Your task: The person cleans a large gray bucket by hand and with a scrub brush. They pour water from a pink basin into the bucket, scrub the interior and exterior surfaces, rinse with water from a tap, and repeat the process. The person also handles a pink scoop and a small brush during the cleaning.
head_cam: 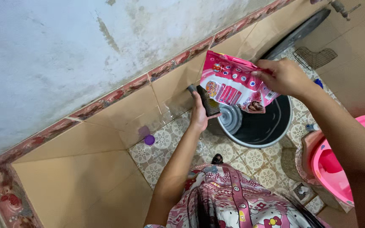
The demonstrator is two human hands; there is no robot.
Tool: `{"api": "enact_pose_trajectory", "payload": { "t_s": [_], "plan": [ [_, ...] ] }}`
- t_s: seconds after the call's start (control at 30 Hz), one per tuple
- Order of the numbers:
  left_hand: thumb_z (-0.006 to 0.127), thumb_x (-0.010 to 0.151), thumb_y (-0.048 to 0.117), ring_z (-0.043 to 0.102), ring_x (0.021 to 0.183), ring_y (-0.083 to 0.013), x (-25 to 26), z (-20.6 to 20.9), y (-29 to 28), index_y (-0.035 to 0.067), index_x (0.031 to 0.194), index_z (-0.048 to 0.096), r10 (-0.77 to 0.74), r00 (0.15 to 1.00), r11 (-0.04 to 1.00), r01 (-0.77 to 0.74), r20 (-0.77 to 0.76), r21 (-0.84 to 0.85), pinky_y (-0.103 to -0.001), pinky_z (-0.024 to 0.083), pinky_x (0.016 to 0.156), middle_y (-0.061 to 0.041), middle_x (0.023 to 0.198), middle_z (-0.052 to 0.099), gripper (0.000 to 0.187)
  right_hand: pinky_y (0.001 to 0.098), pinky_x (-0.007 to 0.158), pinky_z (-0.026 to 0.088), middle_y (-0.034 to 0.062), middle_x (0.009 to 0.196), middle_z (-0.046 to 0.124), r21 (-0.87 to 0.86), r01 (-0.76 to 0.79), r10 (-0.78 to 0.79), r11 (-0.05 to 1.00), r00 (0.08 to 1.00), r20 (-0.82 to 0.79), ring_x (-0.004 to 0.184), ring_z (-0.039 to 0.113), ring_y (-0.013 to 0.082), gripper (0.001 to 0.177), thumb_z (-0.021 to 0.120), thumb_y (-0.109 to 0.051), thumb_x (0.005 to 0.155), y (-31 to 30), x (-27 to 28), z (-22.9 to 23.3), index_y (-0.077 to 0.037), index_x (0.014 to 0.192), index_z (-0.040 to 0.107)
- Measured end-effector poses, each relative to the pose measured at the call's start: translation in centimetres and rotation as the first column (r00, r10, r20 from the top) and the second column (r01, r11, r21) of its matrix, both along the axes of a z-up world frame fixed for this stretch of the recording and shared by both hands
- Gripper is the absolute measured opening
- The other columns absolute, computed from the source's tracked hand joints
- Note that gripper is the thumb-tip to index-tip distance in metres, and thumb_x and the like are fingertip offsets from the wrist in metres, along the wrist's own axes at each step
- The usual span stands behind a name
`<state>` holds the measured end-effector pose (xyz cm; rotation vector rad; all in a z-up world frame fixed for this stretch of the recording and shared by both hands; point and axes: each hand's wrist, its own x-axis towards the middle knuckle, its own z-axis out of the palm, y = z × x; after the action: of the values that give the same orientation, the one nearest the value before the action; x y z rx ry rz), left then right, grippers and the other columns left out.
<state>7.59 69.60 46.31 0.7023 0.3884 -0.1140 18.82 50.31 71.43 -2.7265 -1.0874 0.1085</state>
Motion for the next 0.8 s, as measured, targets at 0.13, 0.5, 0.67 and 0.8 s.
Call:
{"api": "enact_pose_trajectory", "payload": {
  "t_s": [0.13,0.5,0.67,0.8],
  "plan": [
    [0.026,0.088,0.085,0.059,0.122,-0.0321,-0.1,-0.1,0.4,0.018,0.156,0.032,0.001,1.000,1.000,-0.001,0.008,-0.028,-0.061,0.058,0.089,-0.015,0.141,0.053,0.096,0.0438,0.055,0.048,0.0152,0.064,0.061,0.077,0.029,-0.024,0.997,0.998,-0.064,0.056,0.063,0.0317,0.022,0.069,-0.032,0.099,-0.7,0.7,-1.4,-0.011,0.104,0.068],
    [0.027,0.092,0.082,0.065,0.115,-0.0311,-1.7,-4.9,4.0,0.013,0.143,0.050,0.043,0.996,0.996,-0.049,-0.084,-0.076,-0.067,0.058,0.088,-0.014,0.130,0.062,0.090,0.0244,0.075,0.048,-0.0073,0.098,0.064,0.717,0.419,-0.040,0.558,0.876,-0.481,0.085,0.056,0.0058,0.017,0.057,-0.019,0.112,-7.4,4.1,-24.4,-0.005,0.121,0.063],
    [0.028,0.088,0.081,0.066,0.114,-0.0317,-4.6,-7.6,7.2,0.018,0.142,0.049,0.101,0.960,0.995,-0.098,-0.262,0.024,-0.067,0.057,0.088,-0.010,0.129,0.062,0.086,0.0246,0.064,0.042,-0.0044,0.089,0.061,0.705,0.697,0.212,0.130,0.675,-0.707,0.072,0.052,0.0074,0.012,0.059,-0.020,0.114,-3.6,5.0,-34.2,-0.012,0.122,0.064],
    [0.023,0.089,0.081,0.067,0.118,-0.0305,-7.2,-9.3,9.3,0.017,0.145,0.047,0.129,0.941,0.992,-0.118,-0.312,0.055,-0.065,0.057,0.092,-0.011,0.136,0.061,0.088,0.0238,0.077,0.043,-0.0050,0.102,0.063,0.705,0.688,0.233,0.174,0.666,-0.708,0.085,0.053,0.0054,0.020,0.057,-0.019,0.113,1.0,6.4,-38.8,-0.009,0.128,0.066]
  ]
}}
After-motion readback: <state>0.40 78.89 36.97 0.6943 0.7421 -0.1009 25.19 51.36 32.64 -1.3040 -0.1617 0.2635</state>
